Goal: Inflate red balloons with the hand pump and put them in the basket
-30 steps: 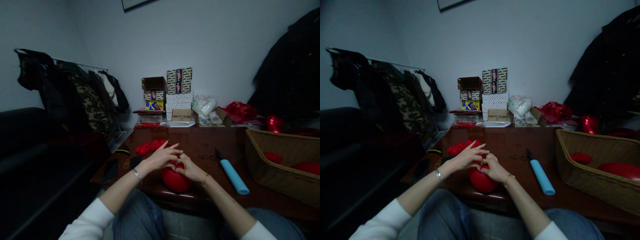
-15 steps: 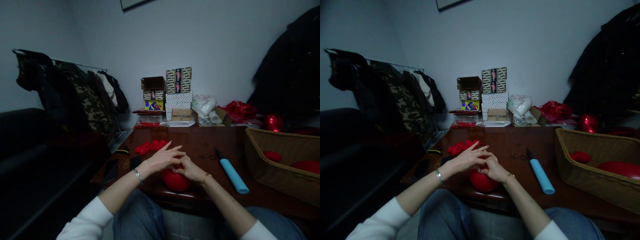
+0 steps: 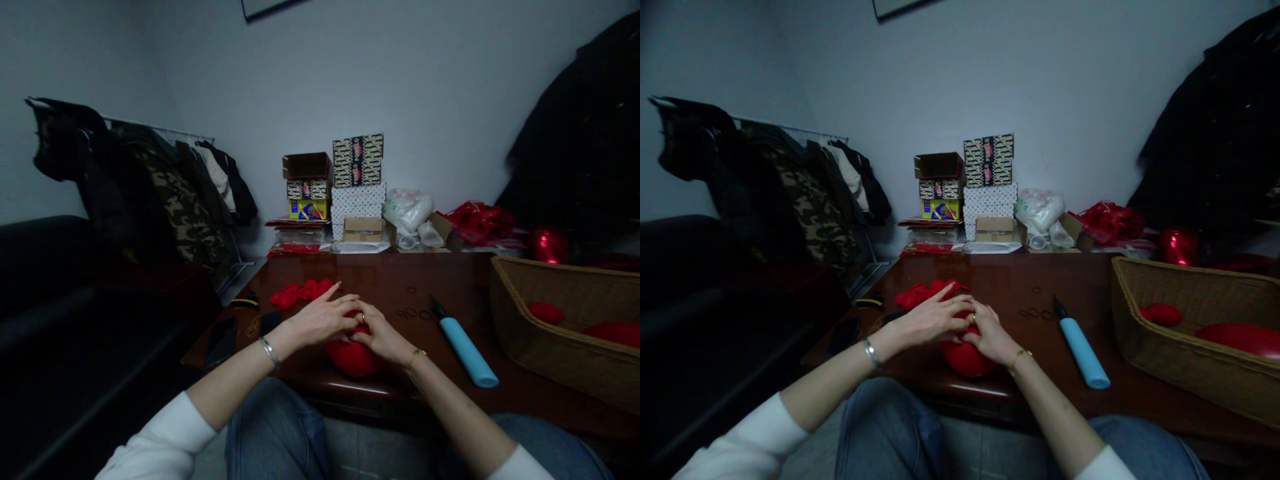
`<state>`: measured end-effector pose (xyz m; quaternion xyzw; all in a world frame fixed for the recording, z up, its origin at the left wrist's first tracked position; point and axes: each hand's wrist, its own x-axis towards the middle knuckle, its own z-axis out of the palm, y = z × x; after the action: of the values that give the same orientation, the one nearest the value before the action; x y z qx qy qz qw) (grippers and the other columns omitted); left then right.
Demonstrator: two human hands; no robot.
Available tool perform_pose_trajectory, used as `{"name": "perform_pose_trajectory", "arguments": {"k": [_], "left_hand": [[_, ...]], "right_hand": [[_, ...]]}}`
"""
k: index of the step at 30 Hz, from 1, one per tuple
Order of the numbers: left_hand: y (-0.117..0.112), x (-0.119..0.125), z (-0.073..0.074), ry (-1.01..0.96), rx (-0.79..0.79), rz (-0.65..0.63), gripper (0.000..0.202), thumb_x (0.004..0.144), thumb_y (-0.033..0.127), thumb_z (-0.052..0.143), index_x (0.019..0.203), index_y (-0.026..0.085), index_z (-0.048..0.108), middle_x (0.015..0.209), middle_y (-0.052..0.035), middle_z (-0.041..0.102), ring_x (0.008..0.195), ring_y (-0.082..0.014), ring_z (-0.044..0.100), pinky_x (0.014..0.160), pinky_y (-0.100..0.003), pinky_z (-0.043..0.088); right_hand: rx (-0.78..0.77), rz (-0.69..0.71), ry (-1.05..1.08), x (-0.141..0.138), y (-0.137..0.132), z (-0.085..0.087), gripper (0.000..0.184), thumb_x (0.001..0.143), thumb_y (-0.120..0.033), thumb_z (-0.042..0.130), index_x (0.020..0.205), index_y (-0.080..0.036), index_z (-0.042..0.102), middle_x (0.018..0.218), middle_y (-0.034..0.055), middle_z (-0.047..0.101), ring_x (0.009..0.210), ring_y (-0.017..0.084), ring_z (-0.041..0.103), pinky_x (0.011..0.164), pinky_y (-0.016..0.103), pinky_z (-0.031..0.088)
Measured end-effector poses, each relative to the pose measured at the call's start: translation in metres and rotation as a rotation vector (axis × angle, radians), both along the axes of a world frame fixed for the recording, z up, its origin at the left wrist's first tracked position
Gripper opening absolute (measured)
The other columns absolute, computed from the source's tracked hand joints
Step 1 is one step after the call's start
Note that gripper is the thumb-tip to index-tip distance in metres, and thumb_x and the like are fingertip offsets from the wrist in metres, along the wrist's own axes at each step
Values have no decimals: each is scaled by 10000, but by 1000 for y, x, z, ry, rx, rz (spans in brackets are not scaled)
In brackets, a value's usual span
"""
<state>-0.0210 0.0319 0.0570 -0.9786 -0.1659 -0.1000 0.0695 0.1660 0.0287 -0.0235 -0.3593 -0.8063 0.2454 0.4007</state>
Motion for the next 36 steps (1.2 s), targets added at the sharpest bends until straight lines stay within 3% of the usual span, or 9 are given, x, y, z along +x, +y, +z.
{"name": "perform_pose_trajectory", "arguments": {"k": [5, 10, 15, 20, 27, 30, 33, 36], "left_hand": [[-6, -11, -11, -75, -69, 100, 183, 817, 237, 530, 988, 221, 594, 1300, -71, 478, 1293, -223, 337, 1111, -480, 104], [-9, -11, -38, -329, -208, 249, 79, 799, 176, 474, 827, 200, 544, 1168, -76, 569, 1200, -199, 448, 1087, -427, 230], [-10, -4, -64, -612, -356, 344, 70, 791, 153, 448, 751, 210, 461, 1086, -79, 598, 1102, -186, 526, 942, -351, 410], [-10, 7, -77, -805, -423, 394, 91, 790, 141, 434, 748, 216, 404, 1081, -77, 604, 1135, -196, 514, 938, -360, 408], [-2, 10, -80, -932, -620, 337, 97, 795, 132, 447, 764, 204, 389, 1128, -108, 587, 1169, -213, 491, 974, -410, 377], [-3, 10, -80, -986, -694, 286, 100, 797, 131, 471, 863, 197, 434, 1148, -109, 583, 1205, -212, 462, 1010, -412, 343], [-4, 9, -80, -986, -723, 271, 321, 807, 161, 497, 1116, 203, 422, 1224, -115, 550, 1203, -202, 467, 1030, -412, 327], [-5, 9, -80, -847, -659, 315, 505, 796, 209, 534, 1281, 234, 394, 1351, -100, 458, 1273, -224, 384, 1071, -446, 262]], "right_hand": [[-14, -65, 94, 3, 0, -11, 60, 772, -291, 574, 786, -236, 595, 1272, 37, 503, 1281, 222, 335, 1054, 487, 214], [-49, -110, 337, -4, -5, -19, 53, 766, -280, 584, 805, -244, 581, 1185, 40, 579, 1225, 192, 416, 1043, 426, 274], [-76, -199, 470, -9, -9, -26, 139, 798, -359, 552, 850, -232, 574, 1104, 70, 623, 1142, 202, 500, 1004, 427, 334], [-60, -229, 464, -13, -11, -31, 207, 796, -397, 558, 907, -231, 613, 1093, 73, 628, 1140, 212, 503, 1004, 426, 338], [13, -301, 446, -17, -10, -33, 160, 797, -362, 565, 865, -233, 631, 1068, 70, 637, 1118, 214, 512, 991, 448, 354], [52, -338, 455, -21, -11, -32, 159, 808, -346, 551, 887, -231, 629, 1059, 68, 641, 1101, 211, 519, 982, 462, 360], [82, -356, 464, -23, -11, -31, 144, 815, -325, 545, 887, -232, 627, 1049, 62, 643, 1085, 199, 526, 975, 447, 373], [98, -352, 459, -23, -12, -30, 133, 814, -319, 549, 874, -237, 634, 1058, 57, 640, 1080, 195, 526, 972, 439, 378]]}}
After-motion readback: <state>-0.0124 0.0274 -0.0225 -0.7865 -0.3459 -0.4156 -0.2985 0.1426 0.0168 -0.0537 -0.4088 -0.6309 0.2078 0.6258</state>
